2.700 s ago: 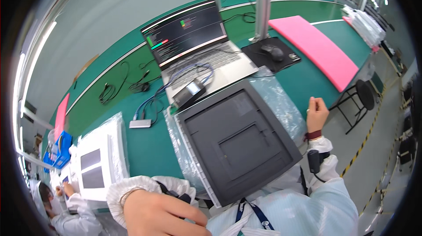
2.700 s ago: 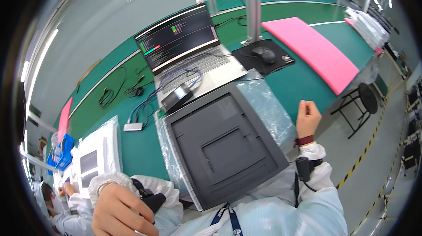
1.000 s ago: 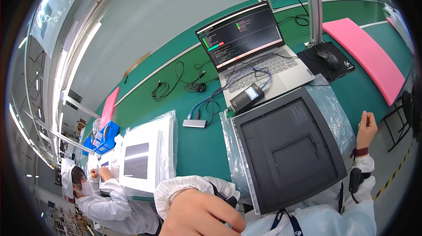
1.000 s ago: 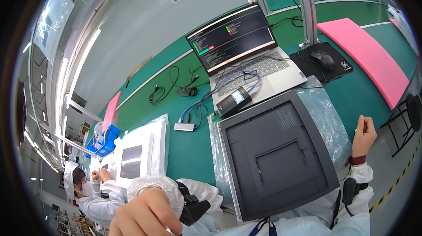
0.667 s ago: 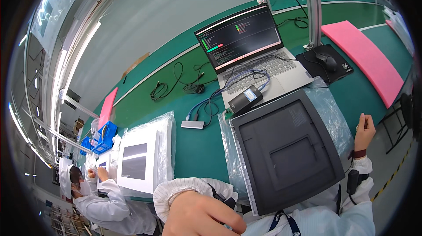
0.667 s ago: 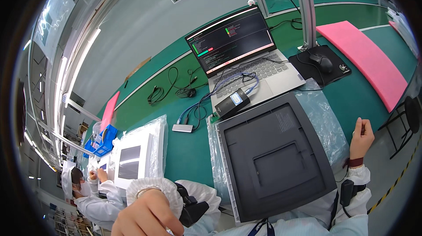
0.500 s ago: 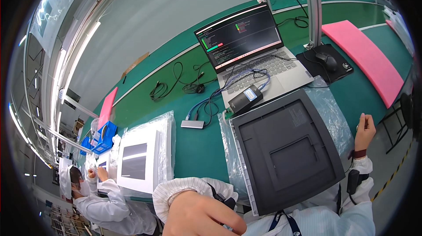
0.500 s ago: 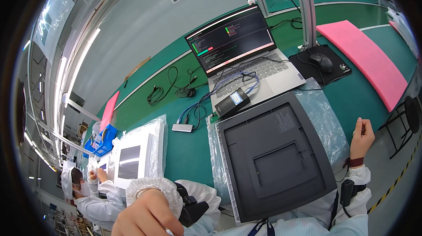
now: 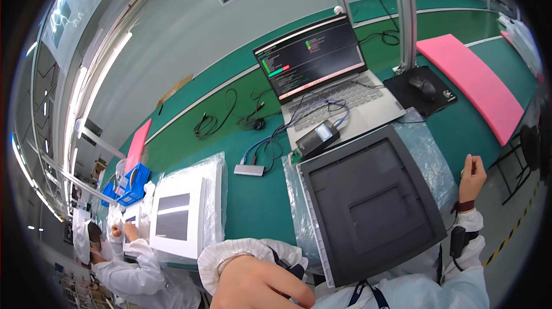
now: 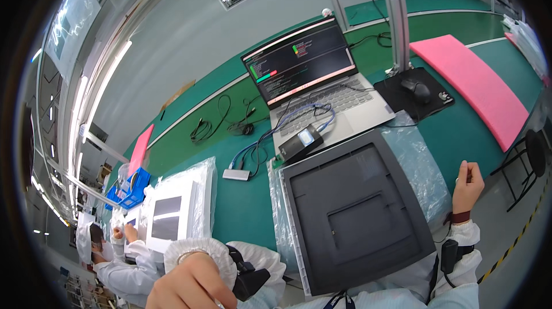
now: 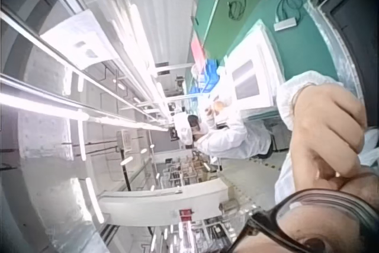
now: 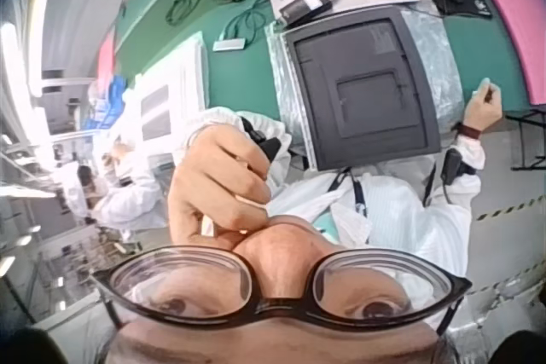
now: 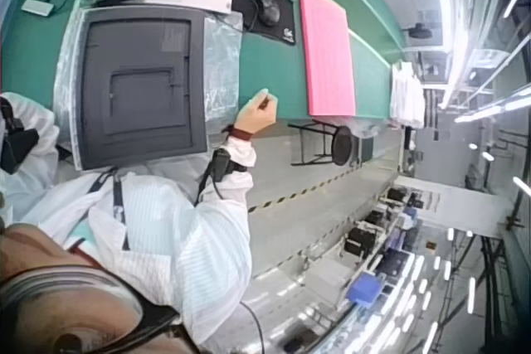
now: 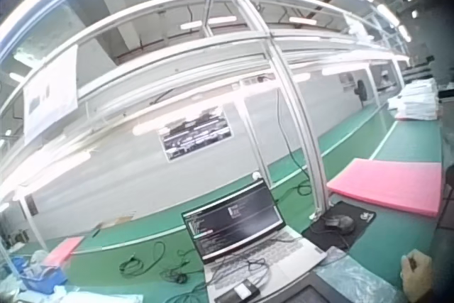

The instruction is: Connecting and testing electronic components using a laptop and a specialized scanner in a manufacturing environment.

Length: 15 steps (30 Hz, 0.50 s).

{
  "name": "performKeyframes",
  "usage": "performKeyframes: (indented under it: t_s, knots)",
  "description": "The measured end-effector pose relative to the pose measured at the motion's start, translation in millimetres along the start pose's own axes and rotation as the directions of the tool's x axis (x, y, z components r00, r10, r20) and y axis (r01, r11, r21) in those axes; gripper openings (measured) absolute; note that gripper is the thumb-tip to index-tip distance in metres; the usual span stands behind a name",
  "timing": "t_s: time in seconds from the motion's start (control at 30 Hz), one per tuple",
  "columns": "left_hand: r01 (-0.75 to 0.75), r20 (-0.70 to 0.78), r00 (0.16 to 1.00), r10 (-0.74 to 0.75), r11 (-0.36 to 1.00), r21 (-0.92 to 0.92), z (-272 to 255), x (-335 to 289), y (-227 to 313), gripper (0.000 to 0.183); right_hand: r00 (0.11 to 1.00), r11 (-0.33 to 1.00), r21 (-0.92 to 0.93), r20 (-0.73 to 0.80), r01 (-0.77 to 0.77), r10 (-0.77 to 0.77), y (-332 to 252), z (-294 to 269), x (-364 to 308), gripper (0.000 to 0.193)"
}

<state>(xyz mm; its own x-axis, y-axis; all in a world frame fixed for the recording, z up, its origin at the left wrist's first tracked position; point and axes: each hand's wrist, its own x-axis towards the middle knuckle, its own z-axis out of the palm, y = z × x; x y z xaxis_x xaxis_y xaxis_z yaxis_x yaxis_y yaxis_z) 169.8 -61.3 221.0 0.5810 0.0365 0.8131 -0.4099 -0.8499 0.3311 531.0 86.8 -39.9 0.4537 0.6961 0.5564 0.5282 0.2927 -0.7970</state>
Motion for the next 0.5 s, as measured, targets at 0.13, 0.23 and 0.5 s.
performKeyframes:
  t_s: [0.13, 0.23, 0.5]
  knots:
    - [0.071, -0.079, 0.995, -0.063, 0.992, 0.1, 9.9, 0.8, 3.6, 0.007, 0.999, 0.999, 0.025, 0.011, -0.033, 0.032, 1.8, 1.1, -1.0, 0.024]
    - [0.069, -0.105, 0.993, -0.056, 0.99, 0.124, 14.1, -1.3, 3.2, 0.018, 1.0, 1.0, -0.002, -0.015, -0.004, 0.004, -10.8, -0.3, 2.2, 0.025]
    - [0.05, -0.137, 0.99, -0.029, 0.987, 0.155, 11.5, 0.5, 8.6, 0.012, 0.998, 0.996, -0.082, -0.05, 0.035, -0.039, -18.7, -11.1, 1.0, 0.026]
